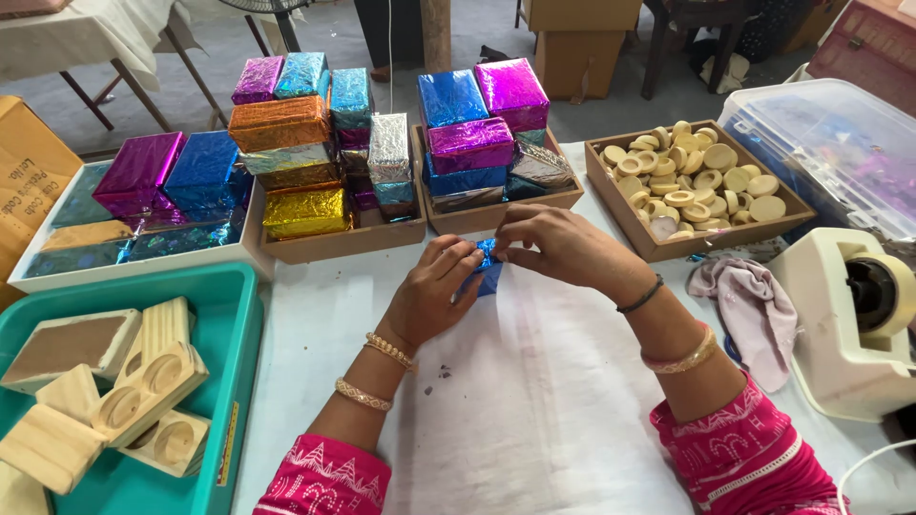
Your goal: Wrapping soap bars or wooden blocks in foil and decorative paper at a workstation.
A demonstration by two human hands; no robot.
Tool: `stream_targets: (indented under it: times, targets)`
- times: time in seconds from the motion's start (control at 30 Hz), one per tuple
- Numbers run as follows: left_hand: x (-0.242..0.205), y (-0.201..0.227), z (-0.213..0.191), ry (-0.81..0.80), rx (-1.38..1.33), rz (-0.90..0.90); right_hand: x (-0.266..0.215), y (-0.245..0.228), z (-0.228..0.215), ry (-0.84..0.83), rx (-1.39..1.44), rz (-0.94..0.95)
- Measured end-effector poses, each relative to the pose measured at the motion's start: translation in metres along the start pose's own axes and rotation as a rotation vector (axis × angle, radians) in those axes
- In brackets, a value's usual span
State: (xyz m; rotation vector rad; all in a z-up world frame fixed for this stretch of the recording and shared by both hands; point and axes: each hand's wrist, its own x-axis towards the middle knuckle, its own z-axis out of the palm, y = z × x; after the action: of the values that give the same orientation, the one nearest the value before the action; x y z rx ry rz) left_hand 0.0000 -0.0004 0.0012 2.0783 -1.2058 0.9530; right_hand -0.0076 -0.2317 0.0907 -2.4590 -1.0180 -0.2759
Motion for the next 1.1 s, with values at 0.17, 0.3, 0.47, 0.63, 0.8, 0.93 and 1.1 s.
stream_targets:
  times: [0.17, 0.3, 0.47, 0.63, 0.8, 0.93, 1.1]
  targets:
    - [0.000, -0.001, 0.001, 0.002, 0.009, 0.004, -0.018, -0.021, -0.020, 0.142, -0.055, 0.020]
    - [0.002, 0.001, -0.002, -0.003, 0.019, 0.008, -0.048, -0.042, -0.029, 0.276, -0.001, 0.111]
    - [0.001, 0.000, -0.002, -0.009, 0.028, 0.016, -0.111, -0.062, -0.032, 0.374, -0.052, 0.342]
    - [0.005, 0.005, -0.004, 0.002, 0.014, 0.031, -0.189, -0.046, -0.026, 0.590, -0.378, 0.343]
    - [0.004, 0.007, -0.008, 0.006, 0.033, -0.009, -0.254, -0.040, -0.023, 0.718, -0.532, 0.683]
    - [0.003, 0.006, -0.007, 0.011, 0.031, -0.011, -0.299, -0.016, -0.021, 0.743, -0.714, 0.772]
    - [0.001, 0.005, -0.006, 0.000, 0.048, -0.026, -0.333, 0.008, -0.034, 0.681, -0.808, 0.952]
